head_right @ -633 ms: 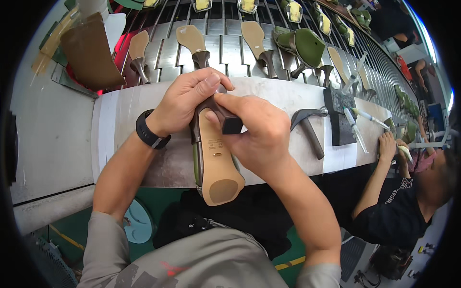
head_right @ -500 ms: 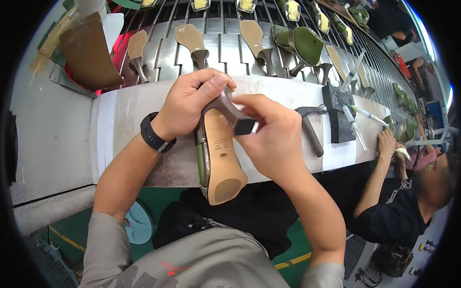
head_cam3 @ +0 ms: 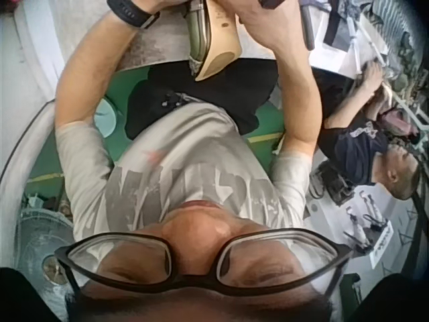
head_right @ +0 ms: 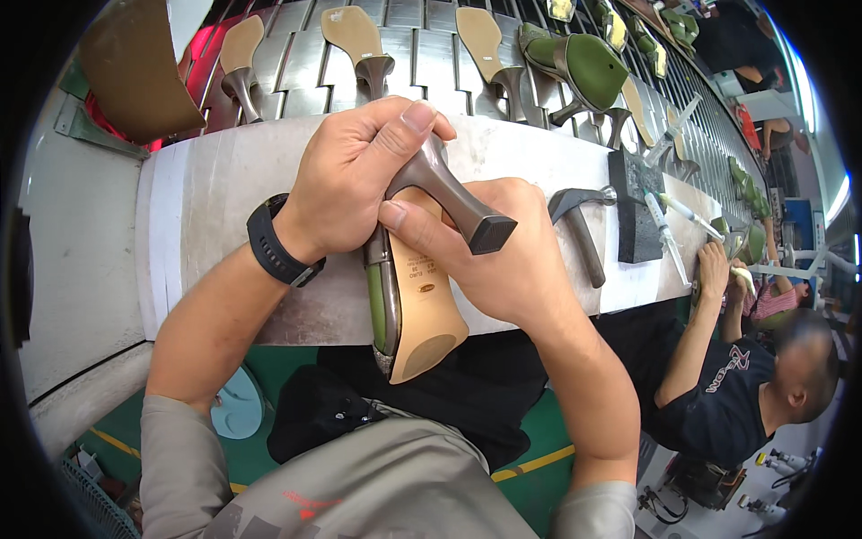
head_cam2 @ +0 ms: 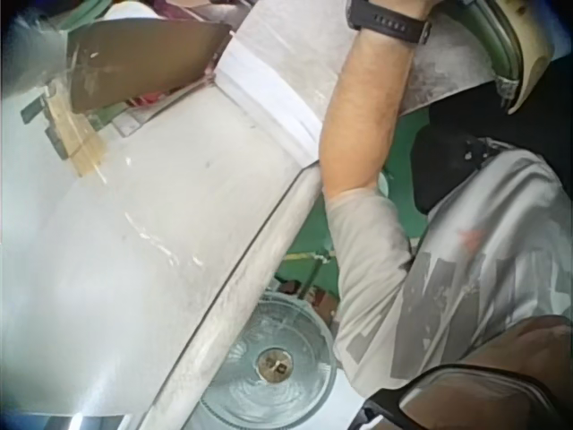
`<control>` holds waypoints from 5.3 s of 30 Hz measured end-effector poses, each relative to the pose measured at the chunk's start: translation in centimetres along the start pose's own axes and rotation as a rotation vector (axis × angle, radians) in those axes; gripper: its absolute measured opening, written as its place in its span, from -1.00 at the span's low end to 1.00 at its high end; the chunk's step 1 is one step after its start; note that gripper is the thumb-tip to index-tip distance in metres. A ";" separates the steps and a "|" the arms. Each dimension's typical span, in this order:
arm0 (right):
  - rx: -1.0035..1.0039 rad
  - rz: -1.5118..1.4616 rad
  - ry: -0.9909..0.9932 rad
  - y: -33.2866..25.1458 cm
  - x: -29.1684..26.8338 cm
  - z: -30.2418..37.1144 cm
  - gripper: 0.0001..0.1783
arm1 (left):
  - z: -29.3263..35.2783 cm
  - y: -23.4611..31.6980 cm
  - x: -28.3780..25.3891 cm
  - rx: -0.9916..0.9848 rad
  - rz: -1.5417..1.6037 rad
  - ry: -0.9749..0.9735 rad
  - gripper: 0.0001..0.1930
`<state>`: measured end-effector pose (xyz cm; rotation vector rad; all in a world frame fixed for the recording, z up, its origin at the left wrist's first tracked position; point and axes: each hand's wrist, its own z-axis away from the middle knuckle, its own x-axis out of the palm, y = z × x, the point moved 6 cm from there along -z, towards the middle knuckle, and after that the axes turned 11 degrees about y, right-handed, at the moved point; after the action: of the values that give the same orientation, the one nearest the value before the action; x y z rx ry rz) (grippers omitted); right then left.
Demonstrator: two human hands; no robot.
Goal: The person attaches outsoles to heeled shoes on shoe lasts by pressing the soles onto the shoe uppers by hand, hammering the edges with a hammer, applying adhesive with a syringe, and placing the shoes onto a conveyor belt.
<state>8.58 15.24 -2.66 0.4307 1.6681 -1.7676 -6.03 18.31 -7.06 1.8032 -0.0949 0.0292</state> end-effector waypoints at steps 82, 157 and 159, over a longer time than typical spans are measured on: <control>0.082 -0.506 0.020 0.8 3.8 0.9 -0.41 | 0.6 -1.1 -1.6 0.100 -0.013 0.099 -0.37; -0.573 0.416 0.235 -2.6 2.7 5.9 -0.68 | 10.6 3.2 -2.2 0.201 -0.647 -0.146 -0.65; -0.620 0.380 0.165 -2.1 2.9 5.6 -0.48 | 11.2 3.1 -3.0 0.201 -0.635 -0.125 -0.58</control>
<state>6.20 9.08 -2.23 0.5642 1.9819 -0.9018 -9.66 6.88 -6.83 1.9623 0.4055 -0.5421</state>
